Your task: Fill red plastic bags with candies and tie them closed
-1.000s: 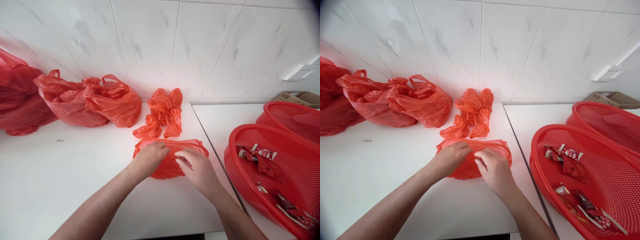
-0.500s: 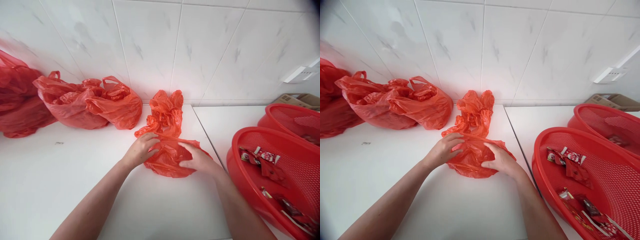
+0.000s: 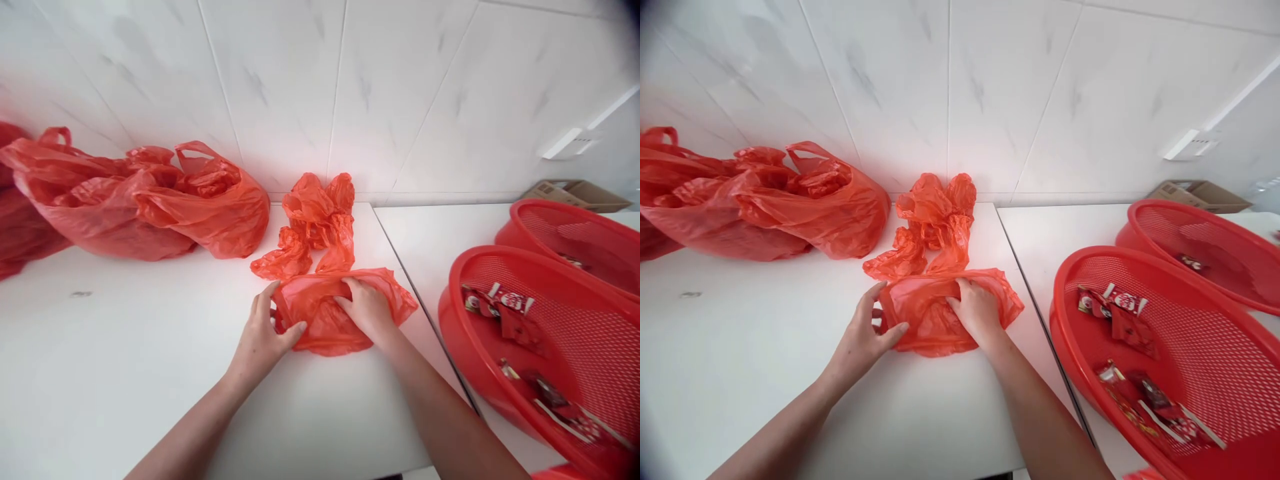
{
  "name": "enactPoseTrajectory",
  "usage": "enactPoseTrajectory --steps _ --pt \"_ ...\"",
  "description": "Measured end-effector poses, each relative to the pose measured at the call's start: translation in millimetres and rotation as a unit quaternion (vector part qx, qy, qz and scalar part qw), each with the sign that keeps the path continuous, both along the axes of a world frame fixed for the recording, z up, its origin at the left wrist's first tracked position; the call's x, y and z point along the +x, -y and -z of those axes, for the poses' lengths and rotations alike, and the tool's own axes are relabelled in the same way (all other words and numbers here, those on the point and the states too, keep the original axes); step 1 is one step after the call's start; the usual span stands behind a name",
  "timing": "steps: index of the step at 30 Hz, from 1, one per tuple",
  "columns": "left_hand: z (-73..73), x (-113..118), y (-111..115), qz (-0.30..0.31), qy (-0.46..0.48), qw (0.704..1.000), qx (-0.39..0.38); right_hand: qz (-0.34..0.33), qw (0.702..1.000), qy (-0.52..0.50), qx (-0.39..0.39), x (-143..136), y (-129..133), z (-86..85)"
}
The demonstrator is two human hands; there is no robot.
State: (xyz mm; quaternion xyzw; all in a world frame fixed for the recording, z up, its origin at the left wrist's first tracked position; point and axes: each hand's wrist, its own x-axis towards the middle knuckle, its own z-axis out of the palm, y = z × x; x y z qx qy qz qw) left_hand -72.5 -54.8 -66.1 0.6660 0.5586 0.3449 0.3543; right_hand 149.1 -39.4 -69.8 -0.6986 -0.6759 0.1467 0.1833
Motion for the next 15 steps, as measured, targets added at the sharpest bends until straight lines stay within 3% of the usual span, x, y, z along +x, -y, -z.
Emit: enactPoseTrajectory --steps 4,8,10,13,15 --pt "-1.3 5.9 -6.1 -0.018 0.1 0.991 -0.082 0.018 0.999 0.02 0.023 -2.5 2.5 -9.5" --pt "1.9 11.1 -18.2 -0.019 0.202 0.976 -0.084 -0.006 0.996 0.004 0.086 -2.1 46.8 -50.9" --pt "4.0 11.6 -21.0 -0.026 0.233 0.969 -0.074 0.0 0.99 -0.047 0.135 12.1 78.1 -75.5" --pt "7.4 8.2 -20.3 -0.042 0.255 0.964 -0.061 0.12 0.977 -0.024 0.175 62.9 118.0 -100.8" --pt "9.9 4.0 -18.8 -0.046 0.26 0.963 -0.059 0.231 0.962 0.013 0.144 112.1 135.7 -104.1"
